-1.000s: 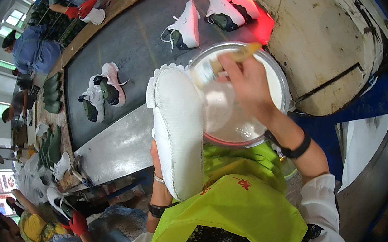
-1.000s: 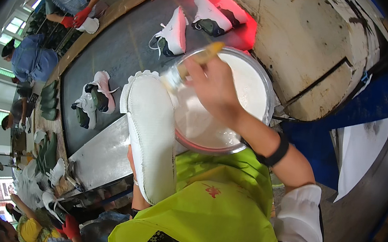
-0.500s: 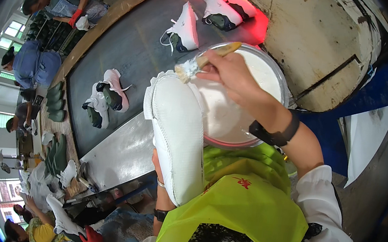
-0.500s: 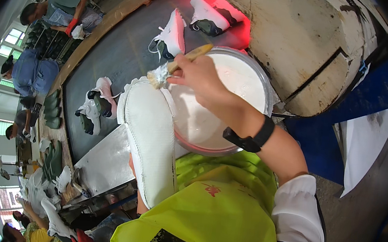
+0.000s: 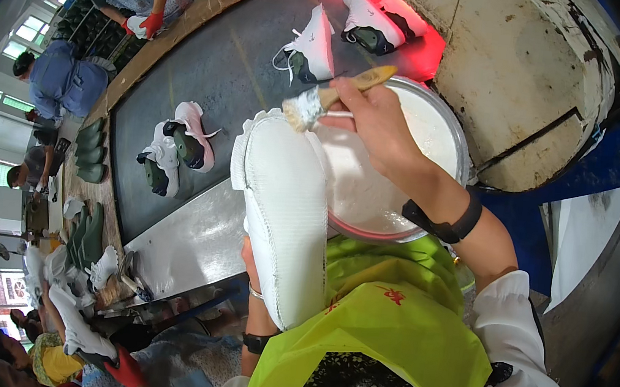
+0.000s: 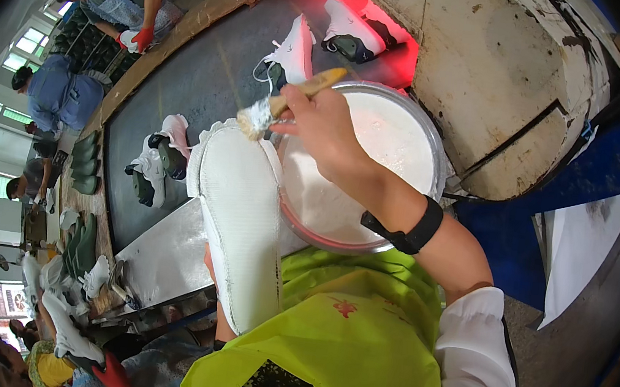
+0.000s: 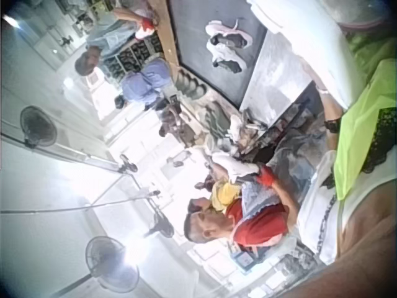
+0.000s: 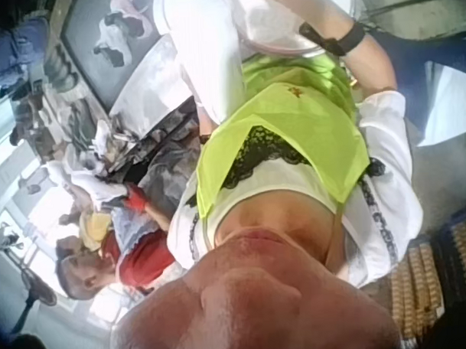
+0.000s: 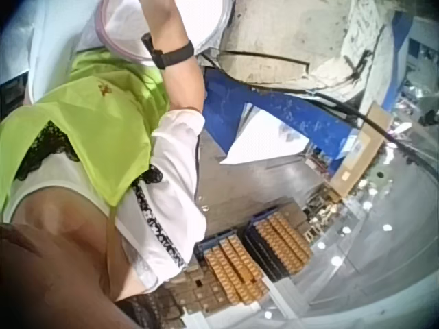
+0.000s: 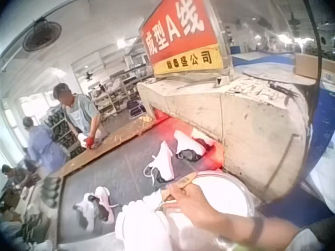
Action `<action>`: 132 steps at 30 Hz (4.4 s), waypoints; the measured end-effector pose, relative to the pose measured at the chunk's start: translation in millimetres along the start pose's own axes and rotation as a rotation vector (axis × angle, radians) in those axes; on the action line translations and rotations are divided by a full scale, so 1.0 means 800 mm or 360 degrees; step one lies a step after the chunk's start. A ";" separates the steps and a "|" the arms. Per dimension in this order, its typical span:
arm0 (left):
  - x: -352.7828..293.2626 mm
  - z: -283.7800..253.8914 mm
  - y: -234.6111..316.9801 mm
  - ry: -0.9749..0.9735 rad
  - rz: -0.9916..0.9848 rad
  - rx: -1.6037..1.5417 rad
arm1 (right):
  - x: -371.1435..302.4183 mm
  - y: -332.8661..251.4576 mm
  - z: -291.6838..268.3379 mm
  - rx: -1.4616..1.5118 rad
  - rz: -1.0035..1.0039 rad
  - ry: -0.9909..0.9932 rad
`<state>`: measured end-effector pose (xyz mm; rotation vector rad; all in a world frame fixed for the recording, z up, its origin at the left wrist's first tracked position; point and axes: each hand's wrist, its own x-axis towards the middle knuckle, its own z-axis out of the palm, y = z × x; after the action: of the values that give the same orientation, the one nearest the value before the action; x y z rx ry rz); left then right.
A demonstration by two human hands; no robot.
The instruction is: Applying glue to the bottom of white shoe soles using a brush on a factory assembly line.
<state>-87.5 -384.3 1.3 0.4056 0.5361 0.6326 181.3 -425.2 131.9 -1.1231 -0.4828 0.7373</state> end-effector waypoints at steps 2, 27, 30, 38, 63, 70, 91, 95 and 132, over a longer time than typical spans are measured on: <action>-0.003 -0.016 -0.001 -0.0001 0.0042 -0.0018 | -0.007 0.018 -0.008 -0.0027 0.0374 0.0035; -0.014 0.034 0.021 0.0220 -0.0026 0.0696 | -0.030 -0.016 0.048 -0.1212 -0.1013 -0.0813; -0.018 0.045 0.020 0.0064 0.0043 0.0617 | -0.069 -0.007 0.033 -0.1103 -0.0927 -0.0918; 0.005 0.058 0.037 -0.0025 0.0116 0.0288 | 0.030 -0.002 0.050 -0.0858 -0.0451 -0.0434; 0.542 0.075 0.122 0.0734 0.0017 0.2922 | 0.005 -0.005 -0.055 -0.0661 0.0300 0.0317; 0.392 -0.011 0.223 0.1865 0.0679 0.3394 | -0.009 -0.014 -0.039 -0.0630 0.0213 0.0244; 0.247 -0.037 0.265 0.0689 0.0477 0.3739 | -0.083 -0.039 -0.077 -0.0569 0.0133 0.0255; 0.086 -0.003 0.191 0.0280 0.0599 0.4027 | -0.107 -0.049 -0.077 -0.0586 0.0110 0.0172; -0.034 -0.052 -0.054 0.0089 -0.0111 0.0112 | 0.004 0.053 -0.093 -0.1105 -0.0429 0.0165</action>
<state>-111.3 -425.9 -44.0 0.4344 0.6245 0.5605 222.4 -459.3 65.2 -1.6877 -0.8168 0.2659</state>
